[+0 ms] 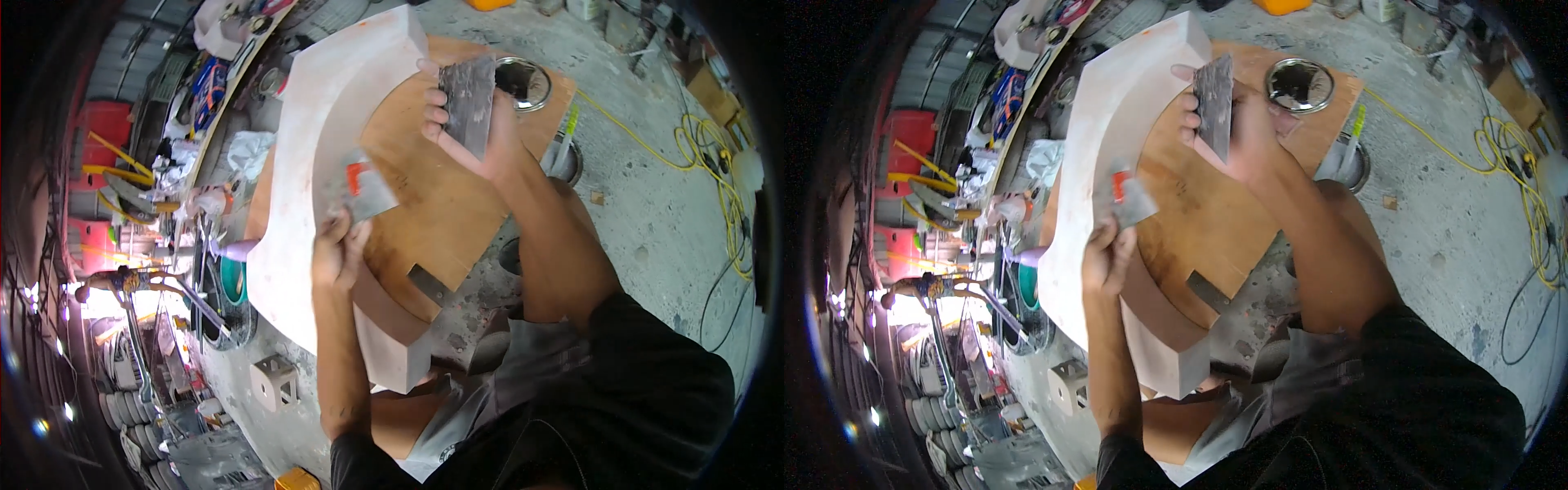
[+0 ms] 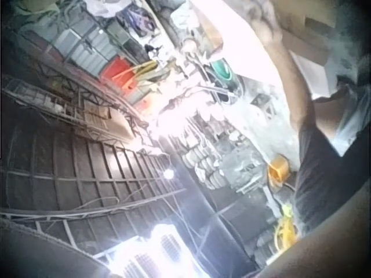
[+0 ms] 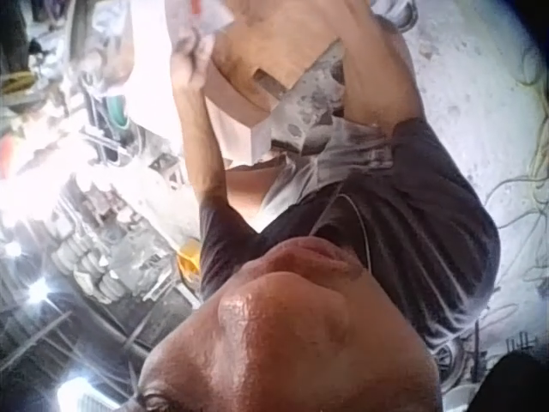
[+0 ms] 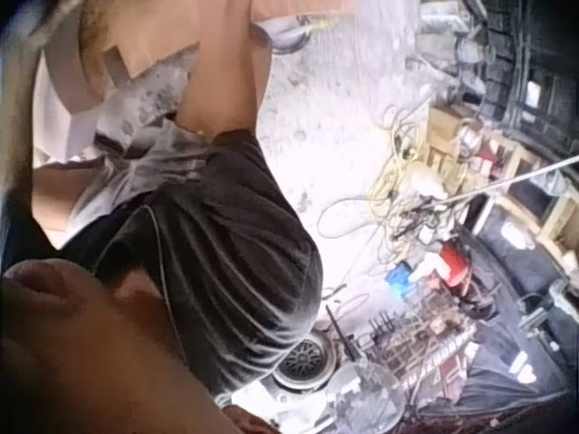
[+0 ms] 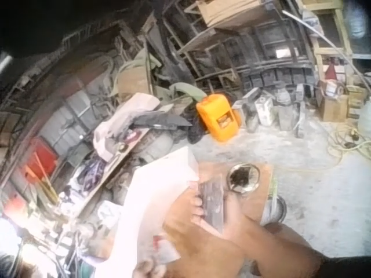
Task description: Applying body filler to a car component.
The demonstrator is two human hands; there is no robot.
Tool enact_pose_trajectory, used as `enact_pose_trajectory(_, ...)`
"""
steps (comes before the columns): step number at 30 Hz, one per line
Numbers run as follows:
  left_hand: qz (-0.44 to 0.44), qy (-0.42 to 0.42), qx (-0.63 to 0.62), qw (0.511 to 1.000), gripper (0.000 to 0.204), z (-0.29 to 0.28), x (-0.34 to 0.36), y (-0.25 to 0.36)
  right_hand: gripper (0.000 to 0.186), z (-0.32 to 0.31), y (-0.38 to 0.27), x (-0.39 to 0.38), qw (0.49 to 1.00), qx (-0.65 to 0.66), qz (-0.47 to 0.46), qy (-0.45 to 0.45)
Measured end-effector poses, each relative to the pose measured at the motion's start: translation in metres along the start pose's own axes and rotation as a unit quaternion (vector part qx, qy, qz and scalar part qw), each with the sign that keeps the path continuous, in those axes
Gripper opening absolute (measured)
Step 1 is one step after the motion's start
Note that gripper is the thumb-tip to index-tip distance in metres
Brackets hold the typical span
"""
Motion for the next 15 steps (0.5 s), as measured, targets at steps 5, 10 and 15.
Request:
enact_pose_trajectory(5,0.076,-0.030,-0.169,0.982,0.045,0.000,-0.107,0.048,0.046,0.009,0.099,-0.030,0.976,0.044,0.211,0.006)
enact_pose_trajectory(10,0.151,-0.023,-0.227,0.962,0.055,-0.026,-0.163,0.026,0.044,0.013,0.203,-0.089,0.905,0.095,0.413,0.024)
enact_pose_trajectory(15,0.134,0.052,-0.171,0.975,0.063,-0.049,-0.181,0.002,0.045,0.015,0.251,-0.137,0.862,0.133,0.489,0.006)
Point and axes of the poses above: each hand's wrist, its own x-axis towards the middle knuckle, its own z-axis out of the palm, y = z × x, the point moved 8 cm from there along x, towards the middle knuckle, and after that the axes turned 2 degrees about -y, right-handed, at the moved point
